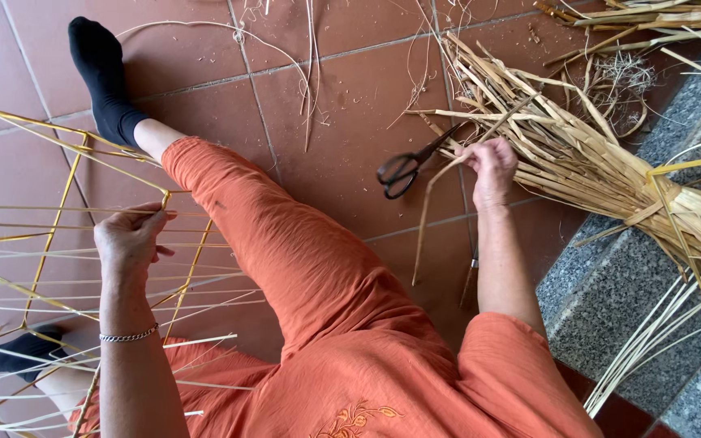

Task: The person sits on a tiled floor and weaves thin dried plant strips into a rectangular frame held between their legs. They interlace the strips by hand and use scissors to trim excess material as the woven section grows.

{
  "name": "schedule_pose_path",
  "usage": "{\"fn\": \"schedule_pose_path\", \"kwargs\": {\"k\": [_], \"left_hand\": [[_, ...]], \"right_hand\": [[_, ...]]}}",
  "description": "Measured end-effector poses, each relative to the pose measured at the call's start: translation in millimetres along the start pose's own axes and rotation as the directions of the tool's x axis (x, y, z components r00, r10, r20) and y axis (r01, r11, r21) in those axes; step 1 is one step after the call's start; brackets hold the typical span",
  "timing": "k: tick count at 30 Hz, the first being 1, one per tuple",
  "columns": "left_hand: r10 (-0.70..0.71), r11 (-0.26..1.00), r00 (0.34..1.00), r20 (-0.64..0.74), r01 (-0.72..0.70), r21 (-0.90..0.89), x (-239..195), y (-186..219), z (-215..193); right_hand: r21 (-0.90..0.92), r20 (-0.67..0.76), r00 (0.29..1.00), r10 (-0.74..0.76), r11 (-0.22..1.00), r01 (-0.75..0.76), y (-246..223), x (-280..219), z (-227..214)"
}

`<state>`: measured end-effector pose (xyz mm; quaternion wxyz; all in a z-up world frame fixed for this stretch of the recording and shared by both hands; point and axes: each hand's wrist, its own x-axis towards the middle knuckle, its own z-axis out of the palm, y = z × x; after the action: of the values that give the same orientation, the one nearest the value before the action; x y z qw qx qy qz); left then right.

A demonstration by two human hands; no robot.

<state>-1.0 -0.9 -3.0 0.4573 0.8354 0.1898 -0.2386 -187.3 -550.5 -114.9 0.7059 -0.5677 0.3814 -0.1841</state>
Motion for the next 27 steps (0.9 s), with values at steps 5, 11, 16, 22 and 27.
{"fn": "schedule_pose_path", "kwargs": {"k": [5,11,16,22,27], "left_hand": [[0.004,1.000,1.000,0.018,-0.004,0.012,3.9,-4.5,-1.2],[0.018,1.000,0.999,0.041,-0.018,0.005,14.1,-10.4,-2.4],[0.120,0.982,0.991,-0.058,-0.110,0.152,23.3,-25.8,4.0],[0.518,0.775,0.841,-0.159,-0.382,0.504,30.5,-27.0,9.5],[-0.018,0.968,0.999,0.028,0.010,0.249,27.2,-6.6,-4.2]], "right_hand": [[0.265,0.298,0.946,0.128,0.941,-0.211,-49.7,-25.1,30.1],[0.092,0.666,0.654,0.359,0.830,-0.550,-61.3,-111.8,131.4],[-0.076,0.801,0.347,0.488,0.658,-0.749,-40.2,-184.7,198.2],[-0.203,0.750,0.248,0.614,0.569,-0.797,-6.3,-228.1,232.8],[-0.294,0.725,0.240,0.645,0.606,-0.739,9.8,-229.5,243.5]]}}
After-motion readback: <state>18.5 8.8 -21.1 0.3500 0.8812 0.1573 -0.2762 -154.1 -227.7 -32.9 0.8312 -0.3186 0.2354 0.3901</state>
